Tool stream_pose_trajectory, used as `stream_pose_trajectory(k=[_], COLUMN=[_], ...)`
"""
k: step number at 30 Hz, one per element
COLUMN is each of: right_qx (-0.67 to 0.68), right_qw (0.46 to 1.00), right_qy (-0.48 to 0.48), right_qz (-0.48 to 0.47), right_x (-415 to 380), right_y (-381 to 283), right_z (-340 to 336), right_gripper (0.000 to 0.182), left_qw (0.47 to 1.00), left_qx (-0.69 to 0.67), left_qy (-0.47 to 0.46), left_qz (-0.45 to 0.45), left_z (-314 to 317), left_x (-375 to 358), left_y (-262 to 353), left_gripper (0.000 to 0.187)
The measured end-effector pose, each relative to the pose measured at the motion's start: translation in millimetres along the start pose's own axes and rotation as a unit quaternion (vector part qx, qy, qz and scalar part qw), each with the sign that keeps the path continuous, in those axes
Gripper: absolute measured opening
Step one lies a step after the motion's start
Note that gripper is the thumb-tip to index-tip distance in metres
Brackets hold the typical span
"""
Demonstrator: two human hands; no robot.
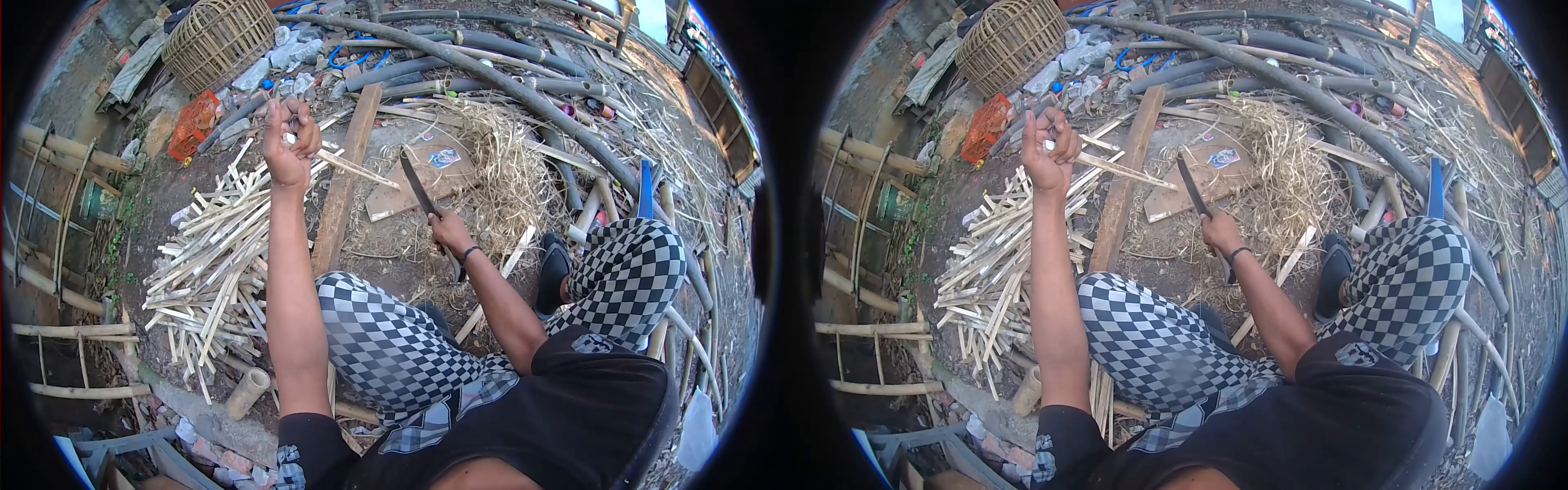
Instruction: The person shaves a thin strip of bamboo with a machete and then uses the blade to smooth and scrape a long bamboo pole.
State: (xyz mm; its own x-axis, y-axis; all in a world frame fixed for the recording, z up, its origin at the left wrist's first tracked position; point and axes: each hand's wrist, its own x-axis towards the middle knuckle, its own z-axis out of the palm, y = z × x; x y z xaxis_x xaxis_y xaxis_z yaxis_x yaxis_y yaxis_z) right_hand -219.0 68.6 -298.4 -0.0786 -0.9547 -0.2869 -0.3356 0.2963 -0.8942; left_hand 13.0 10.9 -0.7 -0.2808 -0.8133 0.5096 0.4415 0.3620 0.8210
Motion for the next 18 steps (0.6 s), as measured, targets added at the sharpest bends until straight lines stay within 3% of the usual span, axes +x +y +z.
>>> stream_pose_trajectory(k=[3,7,9,14,18], right_qx=[0.109,0.174,0.043,0.019,-0.012], right_qw=[0.993,0.971,0.966,0.943,0.957], right_qy=[-0.005,-0.005,0.048,0.105,0.124], right_qz=[-0.052,-0.166,-0.250,-0.314,-0.261], right_x=[-50.2,-63.3,-78.1,-124.5,-123.8], right_y=[-90.2,-131.0,-145.8,-185.7,-188.1], right_z=[-20.8,-12.8,-11.6,-21.3,-4.4], right_gripper=[0.023,0.023,0.025,0.022,0.024], left_qw=[1.000,0.999,0.999,0.988,0.984], left_qx=[-0.010,0.040,0.042,0.115,0.107], left_qy=[-0.015,-0.013,-0.003,0.103,0.137], left_qz=[0.010,-0.010,-0.014,0.018,0.044], left_z=[2.7,11.8,16.4,31.0,33.5], left_x=[-4.4,-8.5,-10.0,-7.8,-1.6], left_y=[1.9,1.6,1.2,-9.5,-15.4], left_gripper=[0.057,0.058,0.057,0.050,0.056])
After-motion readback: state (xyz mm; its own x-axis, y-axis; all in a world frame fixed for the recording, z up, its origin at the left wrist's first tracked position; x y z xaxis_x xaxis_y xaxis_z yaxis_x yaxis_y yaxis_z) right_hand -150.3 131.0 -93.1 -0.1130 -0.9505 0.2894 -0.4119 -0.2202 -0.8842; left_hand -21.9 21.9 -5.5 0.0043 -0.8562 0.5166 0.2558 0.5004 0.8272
